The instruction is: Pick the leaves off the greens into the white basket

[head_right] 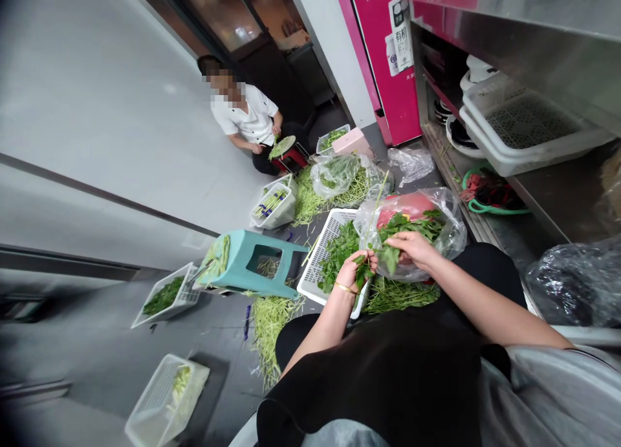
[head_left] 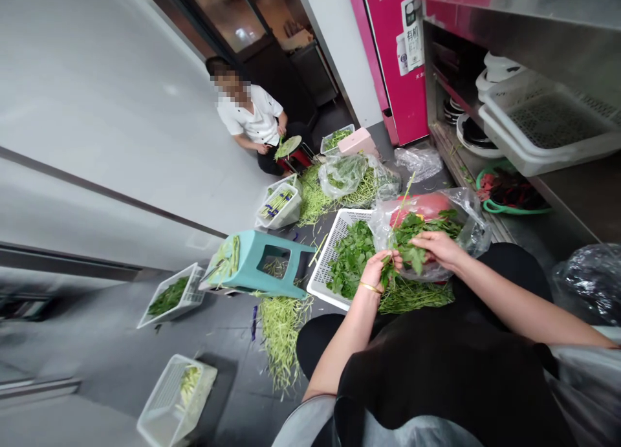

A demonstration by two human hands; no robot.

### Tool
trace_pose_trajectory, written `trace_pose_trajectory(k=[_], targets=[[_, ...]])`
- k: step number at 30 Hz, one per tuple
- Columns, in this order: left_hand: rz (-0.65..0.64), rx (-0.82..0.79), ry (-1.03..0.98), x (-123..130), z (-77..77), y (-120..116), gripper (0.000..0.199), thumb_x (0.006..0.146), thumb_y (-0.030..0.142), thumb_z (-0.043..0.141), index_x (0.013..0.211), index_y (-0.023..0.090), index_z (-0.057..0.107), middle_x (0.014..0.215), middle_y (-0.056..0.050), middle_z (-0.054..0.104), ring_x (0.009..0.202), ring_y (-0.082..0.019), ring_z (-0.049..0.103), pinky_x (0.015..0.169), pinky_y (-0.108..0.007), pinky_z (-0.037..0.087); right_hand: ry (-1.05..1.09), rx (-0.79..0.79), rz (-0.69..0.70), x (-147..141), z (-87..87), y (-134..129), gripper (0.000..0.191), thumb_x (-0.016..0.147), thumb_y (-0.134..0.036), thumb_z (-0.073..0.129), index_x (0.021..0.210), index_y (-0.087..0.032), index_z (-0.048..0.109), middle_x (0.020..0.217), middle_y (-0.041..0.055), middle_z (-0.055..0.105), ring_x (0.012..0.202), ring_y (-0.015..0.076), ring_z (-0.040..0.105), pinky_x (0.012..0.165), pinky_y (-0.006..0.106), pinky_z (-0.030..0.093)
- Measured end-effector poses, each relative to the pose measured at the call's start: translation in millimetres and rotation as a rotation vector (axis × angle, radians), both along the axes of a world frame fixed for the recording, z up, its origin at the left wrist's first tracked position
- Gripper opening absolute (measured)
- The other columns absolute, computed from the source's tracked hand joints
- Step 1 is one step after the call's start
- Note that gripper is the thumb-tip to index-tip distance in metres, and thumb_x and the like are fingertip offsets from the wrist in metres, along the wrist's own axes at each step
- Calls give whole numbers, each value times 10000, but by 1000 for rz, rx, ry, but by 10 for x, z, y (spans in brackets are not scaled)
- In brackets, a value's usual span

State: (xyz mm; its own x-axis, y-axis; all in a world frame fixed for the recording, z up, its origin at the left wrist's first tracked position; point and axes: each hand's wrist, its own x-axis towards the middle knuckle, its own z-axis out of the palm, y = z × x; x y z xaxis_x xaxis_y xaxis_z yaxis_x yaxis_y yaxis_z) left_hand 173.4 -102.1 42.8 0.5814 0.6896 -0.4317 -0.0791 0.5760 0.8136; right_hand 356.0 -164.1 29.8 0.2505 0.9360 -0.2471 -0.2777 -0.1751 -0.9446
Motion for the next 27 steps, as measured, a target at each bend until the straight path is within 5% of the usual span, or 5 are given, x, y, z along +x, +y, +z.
trace_pose_trajectory(k=[5,12,16,18,27], targets=[[16,11,58,83,-200,-105,442,531,453,821,754,102,671,602,-30,644,466,-91,558,473,-215,423,-10,66,12,-449,-72,-16,470,666,-603,676,758,-143,673,581,4,594,493,115,534,475,247,428],[-157,53,217,0,-190,-90,500,496,502,835,751,100,683,659,-60,676,559,-151,614,526,-271,478,-410,131,213,-215,-13,1,416,772,-548,560,684,-157,668,560,-9,560,539,128,491,520,247,366],[-59,220,143,-70,-1,21,529,506,392,857,950,141,717,878,-67,720,789,-166,655,694,-264,505,-604,141,459,-159,99,1,394,776,-488,559,596,-151,655,532,-11,533,538,116,448,532,241,312],[-10,259,98,-90,60,62,458,547,420,833,892,134,737,891,-78,726,804,-166,653,726,-264,501,-634,141,572,-222,128,-5,371,779,-462,557,620,-150,680,517,-15,517,523,110,435,527,237,297],[254,119,87,-393,-32,197,448,605,535,771,695,100,709,715,-87,696,678,-139,651,608,-235,499,-624,105,598,-401,69,53,352,784,-465,546,668,-165,690,561,-21,537,553,116,445,549,236,312]])
